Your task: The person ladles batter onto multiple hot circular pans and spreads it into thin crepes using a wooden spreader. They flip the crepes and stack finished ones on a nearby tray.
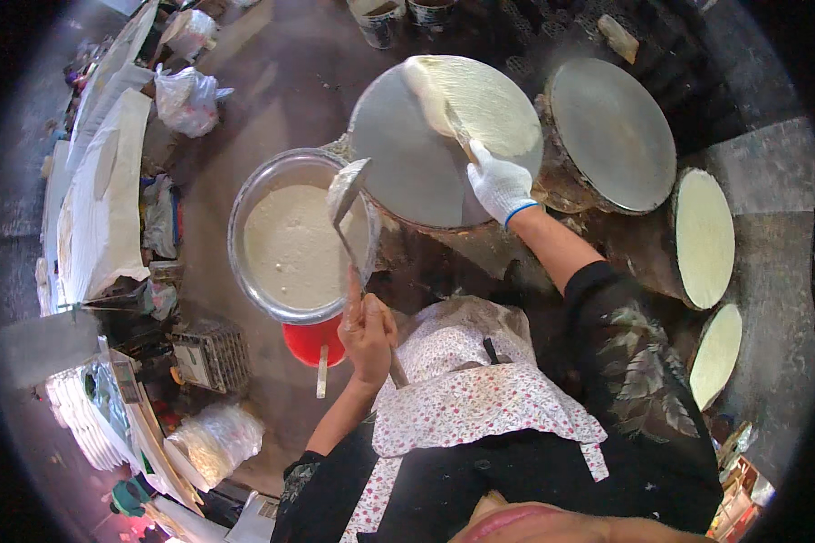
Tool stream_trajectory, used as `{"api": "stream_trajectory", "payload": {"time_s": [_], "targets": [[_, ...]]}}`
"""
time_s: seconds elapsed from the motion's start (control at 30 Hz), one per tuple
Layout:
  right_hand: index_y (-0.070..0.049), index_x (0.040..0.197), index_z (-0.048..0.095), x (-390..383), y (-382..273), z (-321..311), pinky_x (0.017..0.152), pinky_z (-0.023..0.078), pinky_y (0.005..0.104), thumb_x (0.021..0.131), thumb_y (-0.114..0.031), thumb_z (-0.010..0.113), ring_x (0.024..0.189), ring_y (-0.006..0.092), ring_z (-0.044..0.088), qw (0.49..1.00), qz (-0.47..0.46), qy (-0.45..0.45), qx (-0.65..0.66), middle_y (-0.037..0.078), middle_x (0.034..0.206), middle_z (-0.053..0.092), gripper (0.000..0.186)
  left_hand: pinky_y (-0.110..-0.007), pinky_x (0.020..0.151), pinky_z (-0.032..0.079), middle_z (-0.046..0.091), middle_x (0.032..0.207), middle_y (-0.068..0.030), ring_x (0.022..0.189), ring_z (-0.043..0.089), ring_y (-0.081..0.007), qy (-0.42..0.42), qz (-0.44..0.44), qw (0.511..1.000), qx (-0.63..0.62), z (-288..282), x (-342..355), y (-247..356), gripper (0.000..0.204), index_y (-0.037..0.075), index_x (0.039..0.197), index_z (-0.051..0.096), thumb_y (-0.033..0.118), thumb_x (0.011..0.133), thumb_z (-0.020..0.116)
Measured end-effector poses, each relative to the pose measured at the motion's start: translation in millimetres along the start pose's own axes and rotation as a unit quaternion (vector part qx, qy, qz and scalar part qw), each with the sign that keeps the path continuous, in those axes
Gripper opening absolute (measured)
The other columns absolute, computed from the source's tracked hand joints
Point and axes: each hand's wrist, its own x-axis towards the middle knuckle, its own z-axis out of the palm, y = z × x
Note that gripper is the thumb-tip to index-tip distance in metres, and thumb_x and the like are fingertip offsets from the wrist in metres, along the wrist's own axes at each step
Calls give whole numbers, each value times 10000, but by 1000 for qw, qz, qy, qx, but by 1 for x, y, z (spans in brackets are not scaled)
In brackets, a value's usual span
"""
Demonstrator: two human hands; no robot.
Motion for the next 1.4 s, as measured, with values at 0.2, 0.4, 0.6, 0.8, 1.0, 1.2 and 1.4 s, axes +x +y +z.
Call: {"api": "stream_trajectory", "payload": {"time_s": [0.2,0.4,0.6,0.8,1.0,1.2,1.4], "targets": [[-179,1303,592,7,20,-17,613,529,567,976,-291,594,662,423,712,993,97,-64,-31,199,704,705,346,-202,466,365,476,636,19,512,421,-41,24,9,1000,-17,35,-17,-1,582,62,1677,252,33,1117,409],[-190,1254,624,16,21,-27,607,533,571,966,-310,595,658,406,719,996,-19,-82,8,150,700,709,314,-198,468,372,484,635,16,503,432,-43,57,19,998,0,70,-36,-2,588,75,1677,267,43,1112,427],[-246,1326,631,23,34,-23,731,560,555,971,-332,588,774,416,736,988,-2,-118,101,212,811,734,367,-209,455,380,507,664,10,501,436,-46,99,-3,995,1,102,-49,-8,598,95,1682,266,36,1109,427],[-231,1290,662,33,57,-32,701,561,560,991,-322,589,744,401,734,987,-46,-99,118,167,813,742,320,-210,447,391,502,678,9,500,435,-45,107,-18,994,-14,127,-56,-13,579,126,1683,276,53,1124,409],[-258,1358,630,40,53,-20,583,545,522,974,-324,604,678,364,736,968,-183,-148,89,156,719,722,391,-214,436,387,497,691,4,495,437,-51,139,-29,990,-13,142,-57,-15,576,142,1683,278,65,1127,407],[-250,1249,686,60,93,-37,611,584,493,986,-294,604,691,337,744,993,-9,-67,93,138,765,736,279,-221,433,390,492,696,-2,494,438,-54,150,-52,986,-43,151,-57,-19,582,141,1689,255,85,1132,412],[-278,1311,659,57,71,-29,627,566,508,961,-326,634,694,373,732,954,-213,-198,69,149,785,740,354,-215,441,395,493,702,1,495,436,-52,175,-84,980,-48,161,-58,-16,573,127,1688,252,99,1138,410]]}}
